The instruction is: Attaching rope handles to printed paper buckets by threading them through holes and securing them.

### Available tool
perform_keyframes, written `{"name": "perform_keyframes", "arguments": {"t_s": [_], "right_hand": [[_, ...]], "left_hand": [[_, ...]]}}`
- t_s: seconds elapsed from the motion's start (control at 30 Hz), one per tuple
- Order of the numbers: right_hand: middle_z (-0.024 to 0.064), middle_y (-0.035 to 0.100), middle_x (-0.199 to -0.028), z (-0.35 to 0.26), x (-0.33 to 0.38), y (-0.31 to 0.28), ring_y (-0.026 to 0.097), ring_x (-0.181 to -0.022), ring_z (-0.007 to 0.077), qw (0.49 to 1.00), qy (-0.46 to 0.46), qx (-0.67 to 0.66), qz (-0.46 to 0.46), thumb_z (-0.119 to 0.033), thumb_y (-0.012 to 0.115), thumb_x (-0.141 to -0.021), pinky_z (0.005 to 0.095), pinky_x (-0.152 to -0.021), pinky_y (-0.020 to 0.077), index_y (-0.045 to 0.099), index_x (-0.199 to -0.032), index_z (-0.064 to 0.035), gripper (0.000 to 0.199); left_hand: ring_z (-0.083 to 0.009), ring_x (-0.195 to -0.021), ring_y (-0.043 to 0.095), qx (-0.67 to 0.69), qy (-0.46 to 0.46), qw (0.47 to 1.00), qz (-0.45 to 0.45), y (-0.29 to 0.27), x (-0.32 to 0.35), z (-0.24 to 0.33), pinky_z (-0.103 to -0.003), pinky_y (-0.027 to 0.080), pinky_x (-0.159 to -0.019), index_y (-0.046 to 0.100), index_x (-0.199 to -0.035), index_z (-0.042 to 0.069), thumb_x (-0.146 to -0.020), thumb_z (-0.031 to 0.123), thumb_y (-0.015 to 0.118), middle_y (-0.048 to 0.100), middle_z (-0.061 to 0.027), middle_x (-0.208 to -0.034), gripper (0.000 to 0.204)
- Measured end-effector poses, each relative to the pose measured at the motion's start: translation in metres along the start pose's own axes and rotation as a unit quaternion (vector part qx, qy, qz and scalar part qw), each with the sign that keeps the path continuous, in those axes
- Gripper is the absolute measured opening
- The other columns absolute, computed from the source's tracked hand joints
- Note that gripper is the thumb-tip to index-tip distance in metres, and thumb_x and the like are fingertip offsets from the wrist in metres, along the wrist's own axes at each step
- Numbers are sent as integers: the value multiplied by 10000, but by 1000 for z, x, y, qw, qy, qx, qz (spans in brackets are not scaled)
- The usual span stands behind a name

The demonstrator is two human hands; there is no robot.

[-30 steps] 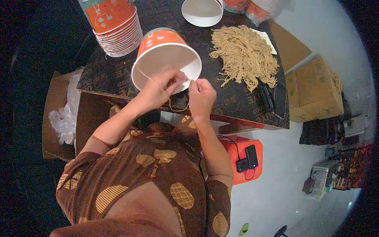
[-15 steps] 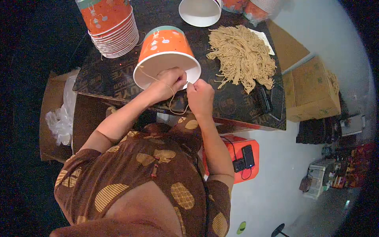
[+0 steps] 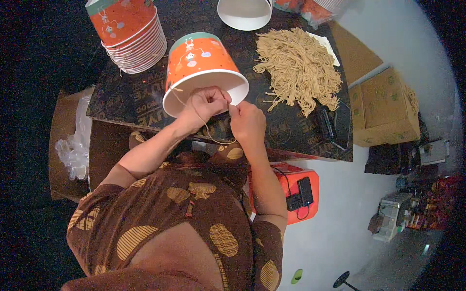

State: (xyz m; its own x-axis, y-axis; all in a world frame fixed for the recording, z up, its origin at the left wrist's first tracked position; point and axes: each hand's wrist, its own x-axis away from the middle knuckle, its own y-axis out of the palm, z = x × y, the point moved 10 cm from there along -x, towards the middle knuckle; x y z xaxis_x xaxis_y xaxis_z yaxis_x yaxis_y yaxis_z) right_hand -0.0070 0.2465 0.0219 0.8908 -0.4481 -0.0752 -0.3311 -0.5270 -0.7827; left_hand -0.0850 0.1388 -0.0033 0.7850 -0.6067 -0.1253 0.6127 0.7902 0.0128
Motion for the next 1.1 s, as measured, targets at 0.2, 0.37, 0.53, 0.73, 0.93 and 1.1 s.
{"name": "perform_keyframes", "arguments": {"t_s": [0.2, 0.37, 0.53, 0.73, 0.93, 1.1], "right_hand": [[242, 643, -774, -8, 7, -2, 629, -765, 435, 999, -45, -17, -1, -235, 614, -861, 514, -678, 484, 663, -847, -3, 238], [199, 636, -736, -1, 18, -10, 618, -686, 327, 996, -50, -71, 9, -144, 603, -850, 428, -629, 474, 646, -853, 14, 163], [92, 596, -631, 3, 19, -16, 536, -583, 122, 988, -17, -146, 47, -85, 621, -845, 298, -575, 447, 629, -836, 38, 124], [177, 629, -743, -14, 22, -22, 620, -652, 343, 981, -69, -161, 86, -94, 635, -833, 378, -622, 486, 633, -861, 4, 101], [168, 629, -738, -39, 35, -36, 619, -638, 331, 964, -159, -189, 98, -74, 619, -859, 378, -611, 491, 636, -897, 0, 86], [144, 630, -716, -17, 28, -25, 630, -636, 238, 973, -139, -122, 139, -8, 550, -880, 325, -600, 487, 640, -1027, -2, 172]], "left_hand": [[-58, -614, 494, 47, -71, 996, -25, 8, -1, -8, -221, 426, -557, 601, -799, 3, -880, 112, 599, 588, -3, -745, 136], [-67, -656, 532, -89, -25, 995, -37, 10, 2, -4, -233, 454, -590, 613, -861, -14, -863, 61, 608, 585, -7, -747, 75], [-80, -682, 522, -149, 36, 985, -80, 18, 4, 9, -244, 444, -606, 588, -848, -5, -802, -14, 636, 557, -15, -761, 67], [-127, -657, 516, -195, 92, 974, -71, 22, 7, 24, -288, 446, -608, 573, -843, -3, -798, 1, 623, 551, -62, -744, 67], [-288, -724, 617, -181, 113, 975, -59, 17, 5, 24, -373, 487, -651, 571, -835, -37, -801, 3, 587, 609, -176, -771, 55], [-217, -661, 601, -123, 38, 988, -88, 19, 4, 15, -334, 483, -594, 540, -820, -31, -837, -14, 561, 590, -133, -746, 32]]}}
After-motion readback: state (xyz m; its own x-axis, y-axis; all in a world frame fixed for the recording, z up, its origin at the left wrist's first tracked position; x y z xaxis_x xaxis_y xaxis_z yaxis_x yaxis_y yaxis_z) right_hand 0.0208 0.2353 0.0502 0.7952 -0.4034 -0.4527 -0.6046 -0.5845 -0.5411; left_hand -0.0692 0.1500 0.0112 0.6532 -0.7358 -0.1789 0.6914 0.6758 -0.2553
